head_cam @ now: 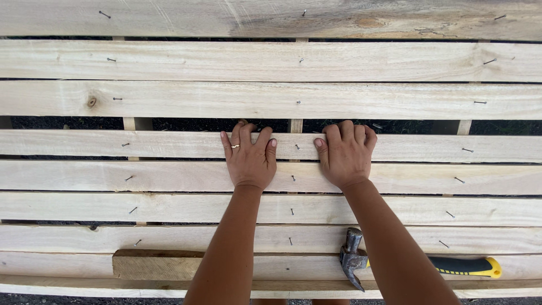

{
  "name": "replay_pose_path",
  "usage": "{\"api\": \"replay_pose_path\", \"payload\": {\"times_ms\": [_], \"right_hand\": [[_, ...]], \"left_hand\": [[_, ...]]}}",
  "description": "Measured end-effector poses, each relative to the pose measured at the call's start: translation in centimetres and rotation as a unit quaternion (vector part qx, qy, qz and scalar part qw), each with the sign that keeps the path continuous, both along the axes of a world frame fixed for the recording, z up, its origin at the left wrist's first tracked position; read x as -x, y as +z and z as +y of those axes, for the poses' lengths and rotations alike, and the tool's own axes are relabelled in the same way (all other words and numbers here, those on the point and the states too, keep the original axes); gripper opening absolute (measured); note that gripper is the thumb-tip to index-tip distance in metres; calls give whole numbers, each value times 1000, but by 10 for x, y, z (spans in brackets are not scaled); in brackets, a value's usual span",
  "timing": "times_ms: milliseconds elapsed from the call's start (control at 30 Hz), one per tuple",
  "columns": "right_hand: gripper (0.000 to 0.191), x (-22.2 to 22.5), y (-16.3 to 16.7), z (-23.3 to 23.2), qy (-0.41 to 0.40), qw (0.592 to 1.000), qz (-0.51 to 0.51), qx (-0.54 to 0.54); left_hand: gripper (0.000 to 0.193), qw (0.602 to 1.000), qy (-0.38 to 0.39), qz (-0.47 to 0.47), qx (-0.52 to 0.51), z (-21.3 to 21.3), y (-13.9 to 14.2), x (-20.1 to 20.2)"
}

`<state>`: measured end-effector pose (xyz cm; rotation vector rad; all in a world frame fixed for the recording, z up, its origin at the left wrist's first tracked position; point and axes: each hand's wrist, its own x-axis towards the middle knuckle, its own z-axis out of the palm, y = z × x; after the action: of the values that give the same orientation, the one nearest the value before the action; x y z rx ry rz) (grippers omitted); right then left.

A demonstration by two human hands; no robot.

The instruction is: The person hammers nails into a wooden slatted bench frame outdoors, then presses and aligns the wooden slats across the frame with both hands, working along the bench. A box of nails and a claw hammer rest on the bench while they check the slats.

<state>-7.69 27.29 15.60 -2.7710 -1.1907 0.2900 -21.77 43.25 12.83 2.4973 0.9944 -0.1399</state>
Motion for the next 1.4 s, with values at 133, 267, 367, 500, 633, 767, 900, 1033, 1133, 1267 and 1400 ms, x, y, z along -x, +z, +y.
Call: {"api": "replay_pose_path", "payload": {"times_ms": [133,267,367,500,633,767,900,1033,1133,1267,1400], "right_hand": [[31,-1,2,4,6,1000,11,6],[29,-3,7,7,10,997,9,-76],[31,-14,4,14,-6,989,-10,-147],[55,-31,-11,31,-15,989,-50,-139],[55,-32,-18,33,-19,994,-60,-93],[52,-30,-16,33,-24,992,-84,-90],[46,-30,-13,34,-15,987,-120,-103],[41,-25,-11,29,-25,990,-81,-113],[45,-24,-14,27,-39,990,-63,-121],[56,-23,-13,26,-62,990,-58,-112],[60,-26,-8,29,-66,994,-43,-77]], "left_hand": [[34,999,-6,-12,-30,0,1,2],[37,995,-9,-78,-61,6,4,3],[42,991,-30,-103,-76,17,1,-10],[52,991,-30,-103,-77,31,-10,-37],[52,994,-28,-70,-74,32,-13,-43],[51,994,-24,-61,-89,30,-11,-41],[47,994,-28,-52,-95,29,-10,-40],[42,994,-29,-53,-96,26,-10,-38],[45,995,-24,-47,-84,23,-10,-36],[65,996,-9,-55,-70,23,-7,-36],[66,998,-4,-34,-58,25,-3,-39]]}}
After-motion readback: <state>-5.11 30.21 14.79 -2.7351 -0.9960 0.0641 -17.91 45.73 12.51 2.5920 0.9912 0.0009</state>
